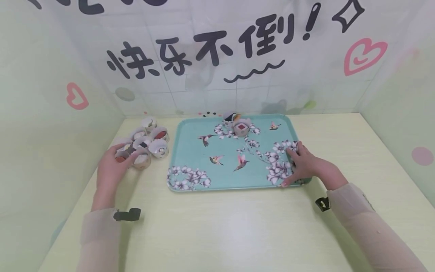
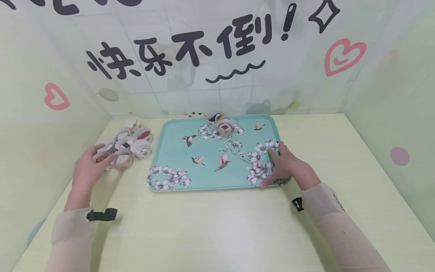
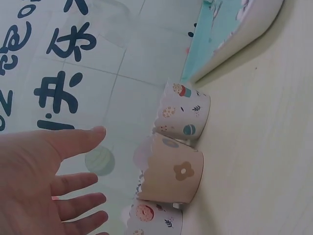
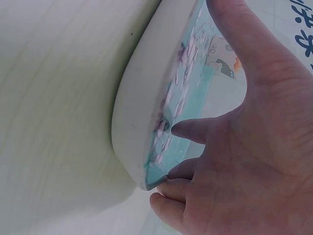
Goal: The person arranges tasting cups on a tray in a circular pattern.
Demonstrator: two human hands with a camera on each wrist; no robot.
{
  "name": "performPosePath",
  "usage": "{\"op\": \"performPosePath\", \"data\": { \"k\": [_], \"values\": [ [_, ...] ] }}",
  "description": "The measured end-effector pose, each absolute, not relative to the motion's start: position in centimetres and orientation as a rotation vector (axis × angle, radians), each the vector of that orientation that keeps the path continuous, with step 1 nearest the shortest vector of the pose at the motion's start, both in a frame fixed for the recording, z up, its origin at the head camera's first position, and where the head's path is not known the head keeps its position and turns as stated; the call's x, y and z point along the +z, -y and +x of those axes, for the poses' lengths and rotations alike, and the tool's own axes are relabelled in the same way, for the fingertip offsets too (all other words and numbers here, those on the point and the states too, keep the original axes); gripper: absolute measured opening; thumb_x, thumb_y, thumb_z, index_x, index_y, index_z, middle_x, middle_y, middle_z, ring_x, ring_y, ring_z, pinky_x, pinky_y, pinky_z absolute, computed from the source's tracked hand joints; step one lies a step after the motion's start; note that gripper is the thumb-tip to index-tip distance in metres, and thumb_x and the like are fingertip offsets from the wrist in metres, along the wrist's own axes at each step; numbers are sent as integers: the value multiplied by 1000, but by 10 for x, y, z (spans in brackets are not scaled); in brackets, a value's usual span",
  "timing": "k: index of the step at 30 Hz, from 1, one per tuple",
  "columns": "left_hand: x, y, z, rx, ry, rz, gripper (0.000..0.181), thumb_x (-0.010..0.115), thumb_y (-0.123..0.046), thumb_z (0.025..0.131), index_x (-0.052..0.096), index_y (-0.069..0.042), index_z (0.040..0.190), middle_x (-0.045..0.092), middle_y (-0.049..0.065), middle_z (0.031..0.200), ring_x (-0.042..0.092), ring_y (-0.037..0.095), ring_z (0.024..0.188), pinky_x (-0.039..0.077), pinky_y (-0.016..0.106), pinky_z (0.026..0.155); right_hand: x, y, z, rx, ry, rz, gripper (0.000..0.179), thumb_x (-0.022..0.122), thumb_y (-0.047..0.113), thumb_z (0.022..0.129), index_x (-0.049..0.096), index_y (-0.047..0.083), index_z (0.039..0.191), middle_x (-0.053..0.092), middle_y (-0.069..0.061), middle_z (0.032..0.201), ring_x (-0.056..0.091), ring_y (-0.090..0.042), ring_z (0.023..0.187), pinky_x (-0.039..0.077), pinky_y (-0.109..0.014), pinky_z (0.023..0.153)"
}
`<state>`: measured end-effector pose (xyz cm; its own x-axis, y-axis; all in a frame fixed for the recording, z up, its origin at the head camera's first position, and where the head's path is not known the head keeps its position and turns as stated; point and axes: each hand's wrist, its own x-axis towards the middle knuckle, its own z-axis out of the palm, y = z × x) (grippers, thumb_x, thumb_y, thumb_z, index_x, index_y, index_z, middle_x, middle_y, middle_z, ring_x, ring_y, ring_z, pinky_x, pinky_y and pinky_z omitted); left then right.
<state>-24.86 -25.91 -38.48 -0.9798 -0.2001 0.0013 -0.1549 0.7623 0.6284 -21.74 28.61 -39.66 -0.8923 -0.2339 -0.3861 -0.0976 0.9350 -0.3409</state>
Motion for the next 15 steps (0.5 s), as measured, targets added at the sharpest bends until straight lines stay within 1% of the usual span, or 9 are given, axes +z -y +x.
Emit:
{"op": "performPosePath", "data": {
  "k": [2,3,5,6,7,9,13,15],
  "values": [
    [-388,264,-249,-1028,2886,296,82,57,-53,88,27,-6,148,45,27,132,45,40,115,42,48,86,-397,-286,-217,-441,-2662,-241,131,81,61,56,13,-5,147,-14,-39,146,-4,-55,135,18,-66,106],
    [-389,267,-249,-1021,2890,294,82,57,-50,88,25,-4,148,41,29,136,42,42,120,40,53,92,-397,-286,-217,-438,-2663,-242,131,81,61,56,13,-5,147,-14,-39,146,-4,-55,135,19,-66,106],
    [-392,271,-250,-1007,2892,288,84,59,-46,88,22,-1,148,33,31,143,33,46,129,31,59,102,-396,-286,-218,-433,-2664,-243,131,81,61,56,13,-5,148,-14,-39,146,-4,-55,135,19,-66,106],
    [-393,273,-250,-1000,2894,288,84,61,-44,88,21,2,147,29,32,145,28,48,132,27,60,105,-396,-287,-218,-429,-2666,-246,132,81,61,56,13,-5,147,-14,-40,146,-4,-55,135,19,-66,106],
    [-394,274,-251,-997,2895,292,85,62,-42,88,20,4,147,25,33,147,24,49,134,25,61,106,-396,-287,-218,-425,-2667,-248,132,81,61,56,13,-5,147,-14,-40,146,-4,-55,135,19,-67,106],
    [-396,276,-251,-1014,2898,324,87,63,-39,88,17,6,146,21,35,147,22,50,135,24,61,107,-396,-287,-218,-418,-2668,-252,132,81,62,56,13,-5,147,-14,-40,146,-5,-55,135,19,-67,106],
    [-400,279,-250,-1092,2870,453,94,66,-38,85,12,6,147,10,34,149,21,50,134,26,59,107,-397,-288,-218,-417,-2668,-252,132,81,62,56,13,-5,147,-14,-40,146,-4,-55,135,20,-67,105],
    [-403,282,-250,-1131,2853,508,99,68,-40,83,9,5,147,9,33,149,23,49,133,28,57,107,-397,-288,-218,-420,-2668,-253,132,81,62,56,13,-5,147,-14,-40,146,-4,-56,135,20,-67,105]
  ]
}}
